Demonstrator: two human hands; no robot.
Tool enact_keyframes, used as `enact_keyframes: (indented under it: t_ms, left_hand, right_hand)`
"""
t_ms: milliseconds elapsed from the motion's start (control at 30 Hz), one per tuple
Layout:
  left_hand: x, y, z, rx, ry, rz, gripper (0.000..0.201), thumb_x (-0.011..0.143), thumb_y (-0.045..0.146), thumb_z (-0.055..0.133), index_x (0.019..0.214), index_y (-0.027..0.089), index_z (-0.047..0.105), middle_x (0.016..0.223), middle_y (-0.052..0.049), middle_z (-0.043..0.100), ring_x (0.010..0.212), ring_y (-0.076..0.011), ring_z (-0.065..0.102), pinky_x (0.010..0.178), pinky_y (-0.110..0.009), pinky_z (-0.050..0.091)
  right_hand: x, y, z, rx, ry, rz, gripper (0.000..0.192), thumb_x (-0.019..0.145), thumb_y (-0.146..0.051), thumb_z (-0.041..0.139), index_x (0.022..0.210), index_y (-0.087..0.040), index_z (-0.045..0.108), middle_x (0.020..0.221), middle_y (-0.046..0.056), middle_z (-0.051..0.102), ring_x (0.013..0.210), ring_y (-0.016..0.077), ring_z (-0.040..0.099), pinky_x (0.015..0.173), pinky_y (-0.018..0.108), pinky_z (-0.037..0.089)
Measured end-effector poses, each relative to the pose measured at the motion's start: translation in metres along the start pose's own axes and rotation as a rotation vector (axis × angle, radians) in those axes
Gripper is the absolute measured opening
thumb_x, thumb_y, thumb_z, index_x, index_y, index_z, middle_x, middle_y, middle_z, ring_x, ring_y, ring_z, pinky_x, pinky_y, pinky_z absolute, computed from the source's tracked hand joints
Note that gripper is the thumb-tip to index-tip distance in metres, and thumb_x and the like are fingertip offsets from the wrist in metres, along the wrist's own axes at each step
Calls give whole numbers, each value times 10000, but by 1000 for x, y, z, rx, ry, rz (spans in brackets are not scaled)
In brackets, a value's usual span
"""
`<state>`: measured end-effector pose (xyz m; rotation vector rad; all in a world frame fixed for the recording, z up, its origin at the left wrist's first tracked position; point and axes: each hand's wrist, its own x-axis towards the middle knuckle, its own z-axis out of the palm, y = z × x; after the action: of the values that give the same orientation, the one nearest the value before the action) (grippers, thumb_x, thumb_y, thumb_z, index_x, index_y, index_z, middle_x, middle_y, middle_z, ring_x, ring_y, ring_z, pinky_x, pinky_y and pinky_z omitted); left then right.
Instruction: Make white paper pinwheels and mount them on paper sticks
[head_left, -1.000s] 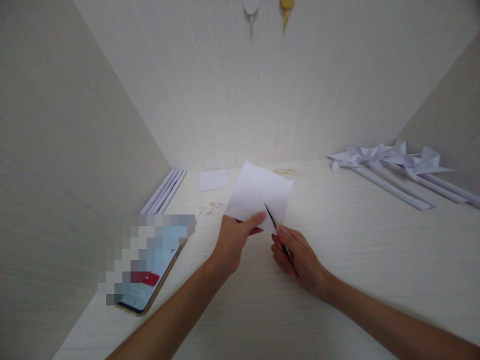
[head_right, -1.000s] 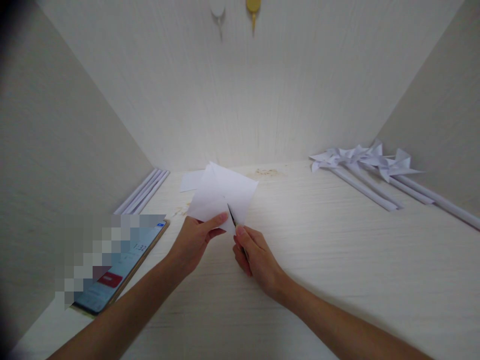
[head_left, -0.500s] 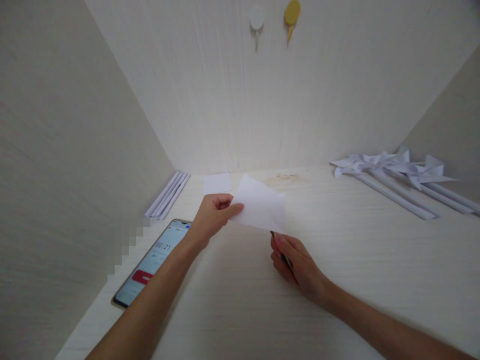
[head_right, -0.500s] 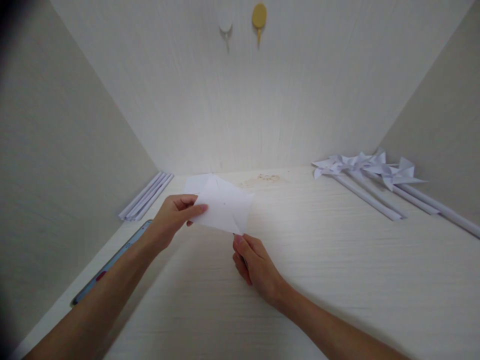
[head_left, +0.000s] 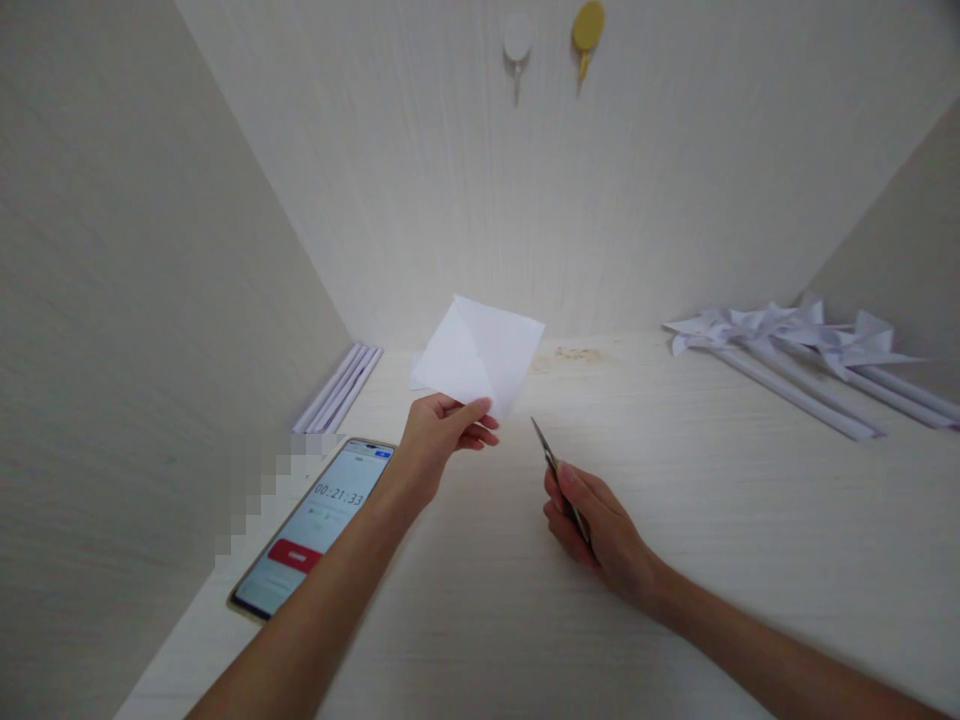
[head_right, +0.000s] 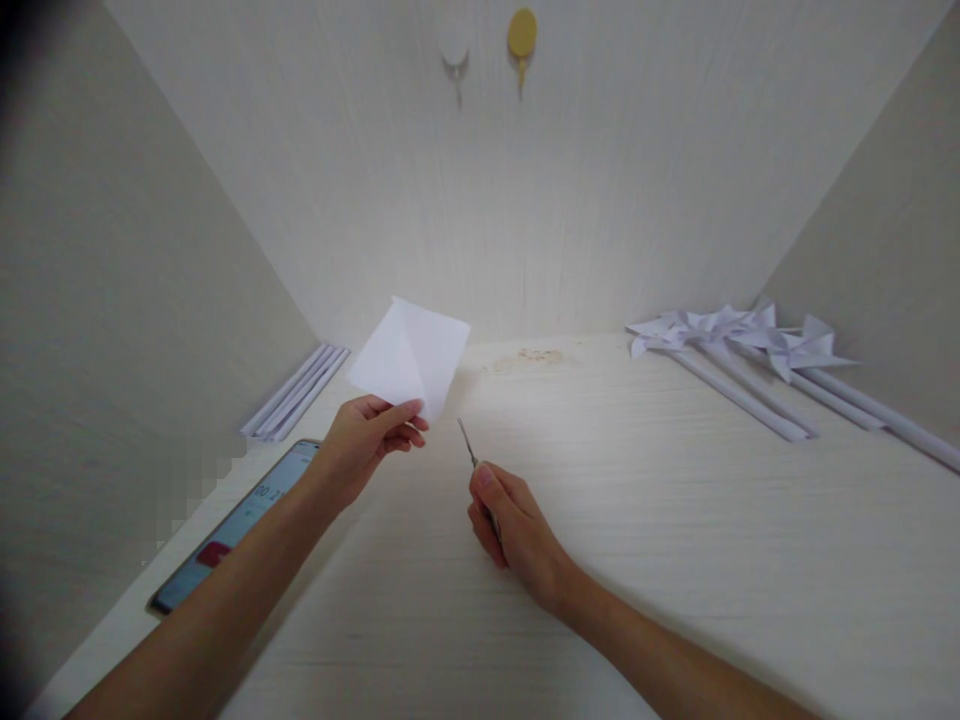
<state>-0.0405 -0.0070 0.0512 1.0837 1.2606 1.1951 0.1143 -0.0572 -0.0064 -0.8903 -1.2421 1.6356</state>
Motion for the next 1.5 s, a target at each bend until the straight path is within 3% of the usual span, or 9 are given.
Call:
enact_keyframes:
  t_ms: [433,1500]
  left_hand:
    - [-22,-5,27,-38,0,27,204,610,272,648,676,79,648,654,-86,678,641,-170,640,567,-247,500]
    - [-21,-11,28,-116,-37,-1,190,596,261,662,674,88,651,691,-87,691,632,-155,640,676,-284,505]
  right_hand:
    - [-1,-1,1,-24,7,-24,395,817,-516,336,596,-190,366,313,-106,281,288,34,174,313,176,125]
    - [-3,-2,1,-57,4,-35,398,816,-518,338,588,-192,348,326,-105,274,298,33,172,310,181,118]
